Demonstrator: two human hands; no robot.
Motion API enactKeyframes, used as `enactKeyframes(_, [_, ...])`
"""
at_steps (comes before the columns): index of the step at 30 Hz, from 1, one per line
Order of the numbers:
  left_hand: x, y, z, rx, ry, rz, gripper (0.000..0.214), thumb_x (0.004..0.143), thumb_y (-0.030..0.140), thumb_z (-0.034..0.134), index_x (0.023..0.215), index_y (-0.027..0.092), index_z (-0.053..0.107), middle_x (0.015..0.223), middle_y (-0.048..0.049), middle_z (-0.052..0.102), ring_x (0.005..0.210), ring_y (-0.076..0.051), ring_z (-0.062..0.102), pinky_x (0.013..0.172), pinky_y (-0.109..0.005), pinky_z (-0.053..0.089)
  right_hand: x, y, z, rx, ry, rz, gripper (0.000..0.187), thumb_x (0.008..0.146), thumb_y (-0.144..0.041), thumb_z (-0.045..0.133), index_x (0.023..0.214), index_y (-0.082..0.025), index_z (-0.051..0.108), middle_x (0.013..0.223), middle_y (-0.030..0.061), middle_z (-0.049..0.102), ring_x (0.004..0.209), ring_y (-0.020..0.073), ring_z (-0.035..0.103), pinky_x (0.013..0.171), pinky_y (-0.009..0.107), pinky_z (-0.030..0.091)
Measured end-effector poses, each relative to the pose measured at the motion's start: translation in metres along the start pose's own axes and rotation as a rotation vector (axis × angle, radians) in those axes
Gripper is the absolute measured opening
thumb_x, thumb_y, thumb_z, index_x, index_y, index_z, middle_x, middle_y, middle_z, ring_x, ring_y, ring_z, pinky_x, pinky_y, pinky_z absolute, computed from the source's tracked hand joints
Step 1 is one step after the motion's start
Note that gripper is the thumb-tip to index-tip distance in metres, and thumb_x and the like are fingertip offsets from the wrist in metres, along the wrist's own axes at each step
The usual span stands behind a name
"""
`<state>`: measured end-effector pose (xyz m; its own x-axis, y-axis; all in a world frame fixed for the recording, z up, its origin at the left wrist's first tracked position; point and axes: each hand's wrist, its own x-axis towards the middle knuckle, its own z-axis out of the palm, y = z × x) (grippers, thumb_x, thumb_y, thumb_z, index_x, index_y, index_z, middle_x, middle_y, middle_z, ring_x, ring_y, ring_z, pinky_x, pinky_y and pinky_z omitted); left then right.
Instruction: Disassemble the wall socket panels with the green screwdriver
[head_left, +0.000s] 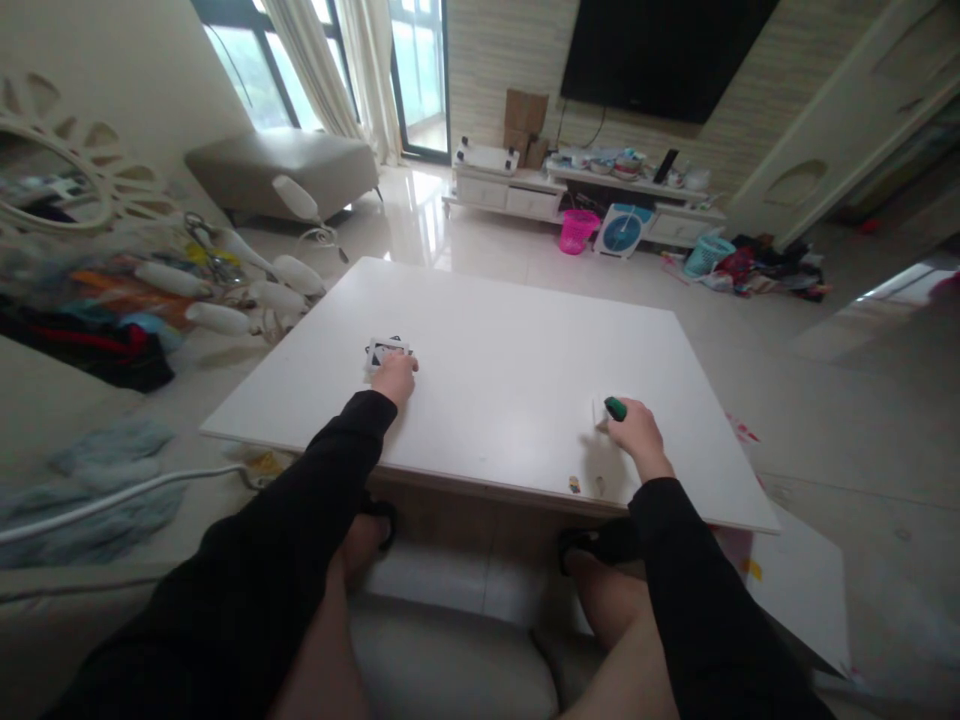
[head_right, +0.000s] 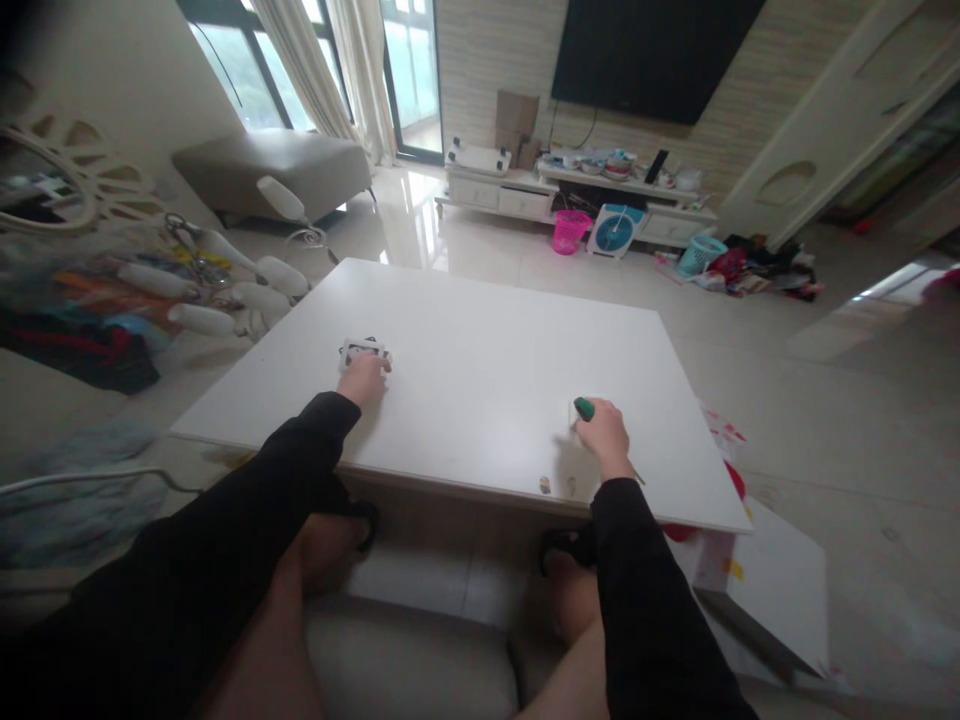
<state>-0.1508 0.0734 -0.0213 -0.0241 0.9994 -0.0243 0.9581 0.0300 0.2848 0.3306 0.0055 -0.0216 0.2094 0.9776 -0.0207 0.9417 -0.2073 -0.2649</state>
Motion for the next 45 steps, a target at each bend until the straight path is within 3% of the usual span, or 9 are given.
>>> enactKeyframes(4, [-0.015,0.033,-0.011,-0.052,-0.021,0.135,0.027,0.084,0.010,0.058,0.104,0.015,0.076,0.114,-0.0132,0.067,0.114,-0.027,0.063,0.110,-0.038,0.047,0.001,0.023,0.018,0.000,-0.002,0.043,0.073,0.076,-0.015,0.060,0.149,-0.018,0.059,0.149,0.0199,0.057,0.135,0.0340,0.054,0.112,0.043,0.042])
enactKeyframes(9, [-0.052,0.071,-0.015,-0.119,-0.114,0.295,0.025,0.088,0.017,0.060,0.107,0.016,0.076,0.109,-0.0099,0.072,0.104,-0.023,0.068,0.101,-0.033,0.053,-0.006,0.009,0.035,-0.044,-0.067,0.006,0.073,0.078,-0.020,0.066,0.151,-0.017,0.058,0.153,0.0238,0.049,0.137,0.0401,0.049,0.115,0.050,0.036])
enactKeyframes(18, [-0.102,0.107,-0.030,-0.061,-0.377,0.367,0.028,0.086,0.024,0.067,0.113,0.019,0.073,0.111,-0.0092,0.078,0.104,-0.026,0.073,0.093,-0.036,0.055,-0.052,-0.089,0.036,-0.096,-0.238,-0.227,0.069,0.087,-0.016,0.062,0.154,-0.030,0.054,0.158,0.0163,0.044,0.129,0.0382,0.048,0.106,0.047,0.045])
enactKeyframes(22, [-0.110,0.101,-0.014,-0.002,-0.440,0.350,0.036,0.075,0.014,0.076,0.110,0.018,0.073,0.106,-0.0113,0.077,0.104,-0.029,0.073,0.091,-0.036,0.055,-0.090,-0.142,0.040,-0.077,-0.333,-0.375,0.072,0.083,-0.013,0.063,0.151,-0.034,0.056,0.157,0.0124,0.046,0.126,0.0369,0.047,0.096,0.043,0.050])
enactKeyframes(26, [-0.105,0.091,0.013,0.005,-0.444,0.325,0.060,0.067,0.018,0.086,0.123,0.013,0.064,0.124,-0.0178,0.070,0.116,-0.032,0.069,0.097,-0.036,0.054,-0.115,-0.172,0.041,-0.069,-0.384,-0.504,0.074,0.079,-0.012,0.065,0.147,-0.039,0.057,0.154,0.0086,0.050,0.126,0.0354,0.049,0.088,0.039,0.052])
enactKeyframes(31, [-0.096,0.089,0.038,-0.046,-0.380,0.344,0.089,0.062,0.037,0.094,0.136,0.010,0.052,0.140,-0.0225,0.055,0.126,-0.034,0.063,0.104,-0.038,0.052,-0.109,-0.166,0.027,0.097,-0.355,-0.481,0.055,0.081,-0.011,0.060,0.133,-0.026,0.065,0.129,0.0082,0.069,0.113,0.0250,0.062,0.089,0.032,0.049])
enactKeyframes(36, [-0.095,0.092,0.041,-0.029,-0.354,0.411,0.062,0.062,0.023,0.089,0.115,0.013,0.058,0.130,-0.0170,0.057,0.120,-0.032,0.061,0.101,-0.038,0.053,-0.091,-0.137,0.009,0.063,-0.277,-0.367,0.024,0.084,-0.012,0.057,0.100,-0.025,0.070,0.101,0.0055,0.075,0.094,0.0225,0.067,0.076,0.029,0.043])
enactKeyframes(41, [-0.099,0.093,0.037,-0.044,-0.332,0.404,0.060,0.061,0.022,0.087,0.112,0.014,0.056,0.122,-0.0139,0.059,0.106,-0.028,0.063,0.092,-0.037,0.055,-0.090,-0.127,0.007,0.000,-0.292,-0.345,0.019,0.084,-0.013,0.057,0.094,-0.024,0.068,0.099,0.0064,0.075,0.089,0.0221,0.067,0.070,0.029,0.037])
enactKeyframes(45, [-0.100,0.094,0.030,-0.025,-0.321,0.402,0.057,0.066,0.026,0.086,0.114,0.017,0.056,0.121,-0.0129,0.061,0.109,-0.029,0.062,0.090,-0.037,0.054,-0.095,-0.132,0.008,-0.026,-0.345,-0.385,0.018,0.083,-0.014,0.058,0.093,-0.025,0.069,0.099,0.0065,0.076,0.088,0.0228,0.067,0.067,0.029,0.035])
